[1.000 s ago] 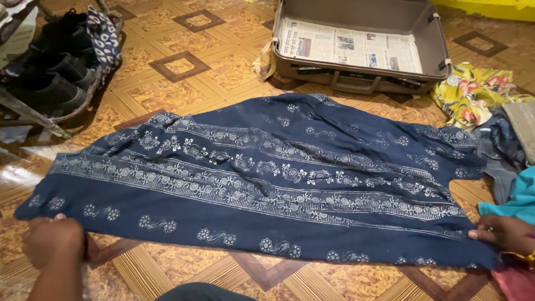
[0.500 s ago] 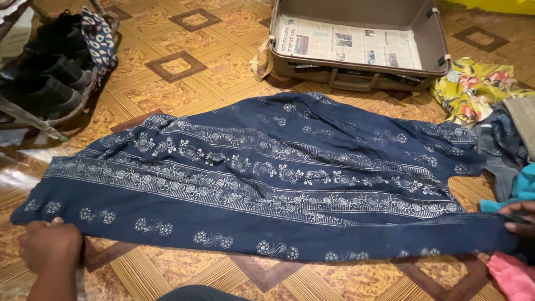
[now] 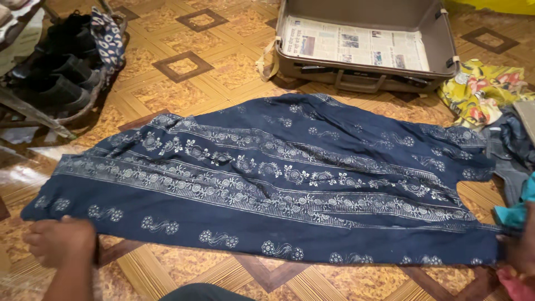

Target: The person folds a dark blue patterned dress on the floor, smoothing and aligning it before folding it into a compact rectangle. They then pick up a light blue t-shirt and begin folding it similarly.

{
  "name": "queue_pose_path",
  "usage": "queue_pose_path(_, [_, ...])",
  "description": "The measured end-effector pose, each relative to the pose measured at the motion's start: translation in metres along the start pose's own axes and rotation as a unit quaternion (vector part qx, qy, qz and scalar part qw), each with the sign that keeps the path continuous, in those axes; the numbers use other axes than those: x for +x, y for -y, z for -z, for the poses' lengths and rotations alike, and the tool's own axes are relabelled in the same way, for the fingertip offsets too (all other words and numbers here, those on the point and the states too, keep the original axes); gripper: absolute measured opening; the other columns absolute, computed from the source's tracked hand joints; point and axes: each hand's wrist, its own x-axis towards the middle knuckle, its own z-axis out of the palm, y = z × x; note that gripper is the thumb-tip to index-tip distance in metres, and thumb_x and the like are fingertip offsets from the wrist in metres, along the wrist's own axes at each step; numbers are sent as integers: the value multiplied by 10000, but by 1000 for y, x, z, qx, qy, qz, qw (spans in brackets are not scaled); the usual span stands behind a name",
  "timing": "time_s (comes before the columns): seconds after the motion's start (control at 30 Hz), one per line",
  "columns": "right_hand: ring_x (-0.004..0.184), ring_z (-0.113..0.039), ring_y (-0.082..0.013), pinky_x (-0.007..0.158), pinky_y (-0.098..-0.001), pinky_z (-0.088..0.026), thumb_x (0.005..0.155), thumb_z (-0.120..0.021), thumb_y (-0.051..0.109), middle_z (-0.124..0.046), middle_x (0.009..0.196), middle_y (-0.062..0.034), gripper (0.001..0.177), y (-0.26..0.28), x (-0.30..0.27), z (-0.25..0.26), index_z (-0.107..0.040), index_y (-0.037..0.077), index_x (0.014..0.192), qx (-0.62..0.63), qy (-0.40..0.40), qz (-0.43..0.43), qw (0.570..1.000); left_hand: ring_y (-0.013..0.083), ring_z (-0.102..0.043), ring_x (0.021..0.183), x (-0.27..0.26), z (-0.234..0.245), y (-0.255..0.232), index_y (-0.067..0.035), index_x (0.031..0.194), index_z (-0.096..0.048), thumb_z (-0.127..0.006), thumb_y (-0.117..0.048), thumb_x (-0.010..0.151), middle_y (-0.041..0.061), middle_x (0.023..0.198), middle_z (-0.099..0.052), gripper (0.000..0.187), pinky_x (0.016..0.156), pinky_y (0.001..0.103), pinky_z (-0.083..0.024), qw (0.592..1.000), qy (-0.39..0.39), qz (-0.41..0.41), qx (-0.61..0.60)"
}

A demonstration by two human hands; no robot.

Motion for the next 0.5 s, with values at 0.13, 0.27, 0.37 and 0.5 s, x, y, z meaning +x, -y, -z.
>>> queue_pose_path(0.13, [1312, -540, -289, 1100, -482, -387, 834, -637, 380, -591, 1375, -92, 589, 101, -54, 17, -549, 136, 1363, 76, -162, 231, 956, 444, -511, 1229, -59, 46, -62, -40, 1401, -583, -654, -272, 954, 248, 1391, -534, 509, 853, 606, -439, 994, 36, -56, -83])
queue_pose_path(0.27, [1408, -444, -296, 1155, -502, -300, 868, -574, 429, -503, 1491, -84, 640, 190, -78, 9, -494, 165, 1446, 54, -63, 325, 942, 283, -443, 1426, -128, 66, -108, -158, 1329, -638, -631, -551, 885, 97, 1448, -567, 593, 1184, 550, -253, 886, 105, -430, -138])
queue_pose_path(0.37, [1504, -281, -284, 1196, -523, -161, 919, -480, 509, -333, 1636, -64, 701, 215, -80, -2, -383, 229, 1555, 12, -29, 297, 954, 346, -397, 1435, -133, 64, -109, -236, 1453, -545, -565, -627, 866, 105, 1496, -497, 706, 1105, 650, -204, 868, 59, -479, -118])
queue_pose_path(0.5, [1497, -237, -259, 1196, -541, -111, 875, -436, 596, -274, 1641, -38, 759, 214, -75, -8, -342, 271, 1554, -18, -69, 277, 958, 328, -409, 1420, -104, 65, -105, -336, 1471, -487, -541, -625, 901, 65, 1525, -473, 641, 1062, 659, -282, 923, 83, -371, -53])
